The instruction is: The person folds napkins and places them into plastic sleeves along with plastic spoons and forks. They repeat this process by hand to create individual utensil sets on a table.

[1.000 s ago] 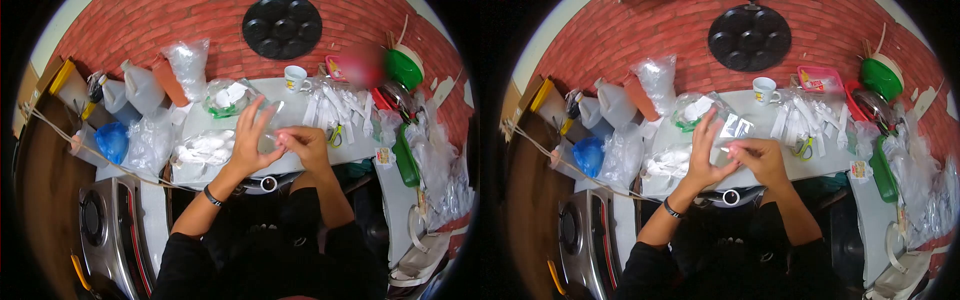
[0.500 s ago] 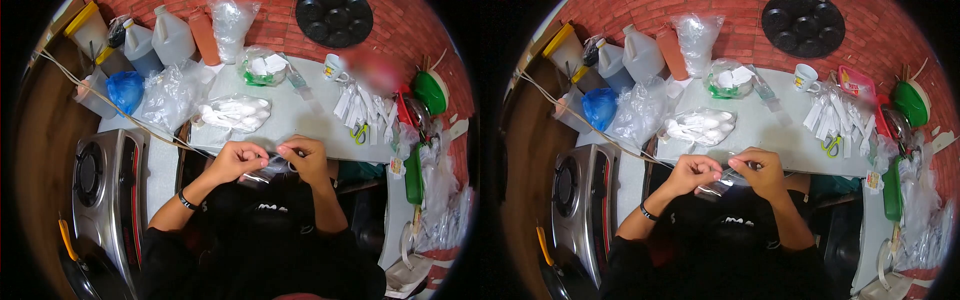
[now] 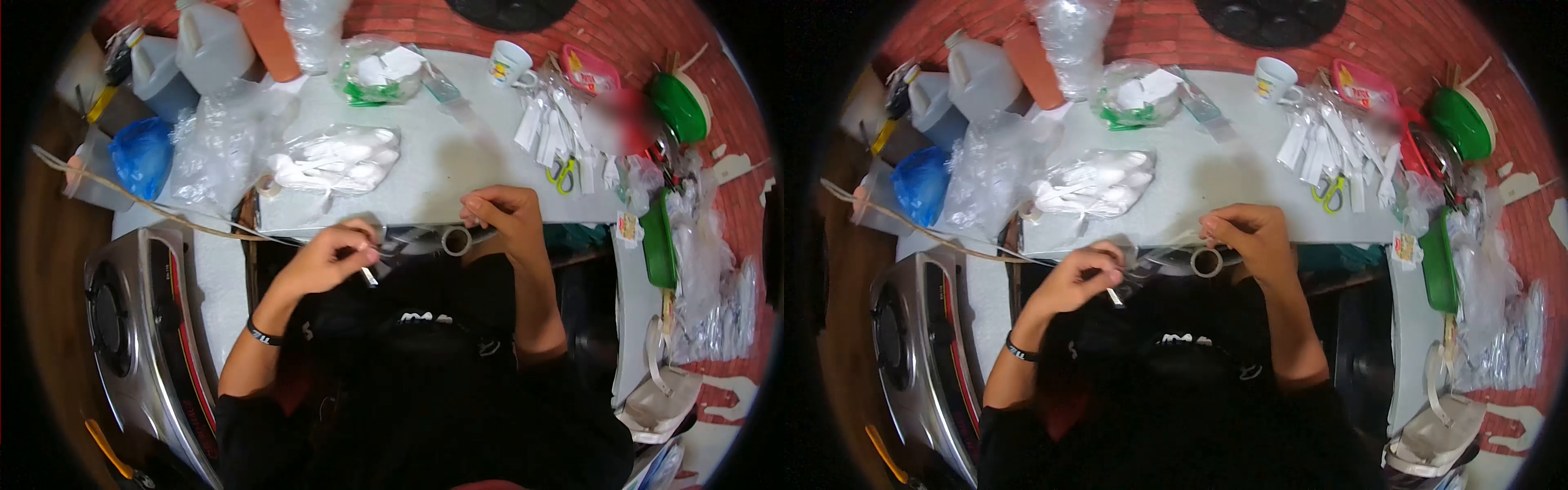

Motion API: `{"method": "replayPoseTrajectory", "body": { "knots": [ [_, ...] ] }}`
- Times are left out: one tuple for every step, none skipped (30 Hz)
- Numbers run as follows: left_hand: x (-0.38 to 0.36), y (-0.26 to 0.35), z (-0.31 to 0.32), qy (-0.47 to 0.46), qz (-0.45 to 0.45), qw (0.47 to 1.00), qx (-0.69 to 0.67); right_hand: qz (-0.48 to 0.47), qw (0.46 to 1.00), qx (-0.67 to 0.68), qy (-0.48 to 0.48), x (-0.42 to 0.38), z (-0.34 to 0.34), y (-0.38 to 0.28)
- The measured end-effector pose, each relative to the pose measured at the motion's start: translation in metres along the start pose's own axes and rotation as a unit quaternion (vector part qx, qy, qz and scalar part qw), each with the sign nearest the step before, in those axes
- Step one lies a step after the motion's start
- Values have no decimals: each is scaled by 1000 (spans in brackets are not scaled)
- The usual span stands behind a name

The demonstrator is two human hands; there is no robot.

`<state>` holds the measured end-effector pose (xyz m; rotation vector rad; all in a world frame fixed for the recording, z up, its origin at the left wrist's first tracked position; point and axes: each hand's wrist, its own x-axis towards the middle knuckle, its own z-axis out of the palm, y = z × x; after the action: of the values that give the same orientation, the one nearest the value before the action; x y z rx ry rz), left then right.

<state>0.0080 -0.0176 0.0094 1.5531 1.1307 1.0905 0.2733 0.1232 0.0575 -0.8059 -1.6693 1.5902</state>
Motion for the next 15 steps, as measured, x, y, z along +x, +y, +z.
{"method": "replayPoseTrajectory", "body": {
  "knots": [
    [-3,1,-7,3,-61,998,-35,8,1000,-2,-3,1,-4,3],
    [-5,0,-12,1,-93,995,-44,10,1000,-4,-1,0,-8,8],
    [-5,7,-12,34,-113,989,-86,13,1000,-5,-1,1,-12,14],
    [-5,2,-17,52,-117,989,-80,13,1000,-5,-4,3,-14,20],
    [-6,-5,-22,70,-122,987,-74,13,1000,-9,2,6,-17,25],
    [-7,-11,-22,114,-109,983,-89,15,1000,-11,8,7,-21,32],
    [-7,-15,-25,147,-117,975,-118,16,1000,-13,11,7,-24,38],
    [-8,-17,-29,153,-119,974,-117,17,999,-23,27,9,-25,42],
    [-7,-12,-31,161,-122,972,-117,19,998,-33,39,10,-26,46],
    [-6,-3,-34,172,-143,972,-72,21,998,-44,48,12,-26,50],
    [-6,-5,-36,170,-134,971,-96,16,998,-41,46,14,-28,54],
    [-7,-9,-38,169,-123,970,-121,9,998,-38,43,16,-31,57],
    [-8,-13,-39,167,-113,968,-148,6,999,-36,41,16,-31,60],
    [-7,-17,-39,177,-102,970,-129,12,997,-61,44,16,-29,60],
    [-7,-17,-40,178,-116,970,-118,14,998,-43,33,17,-31,65]
  ]
}}
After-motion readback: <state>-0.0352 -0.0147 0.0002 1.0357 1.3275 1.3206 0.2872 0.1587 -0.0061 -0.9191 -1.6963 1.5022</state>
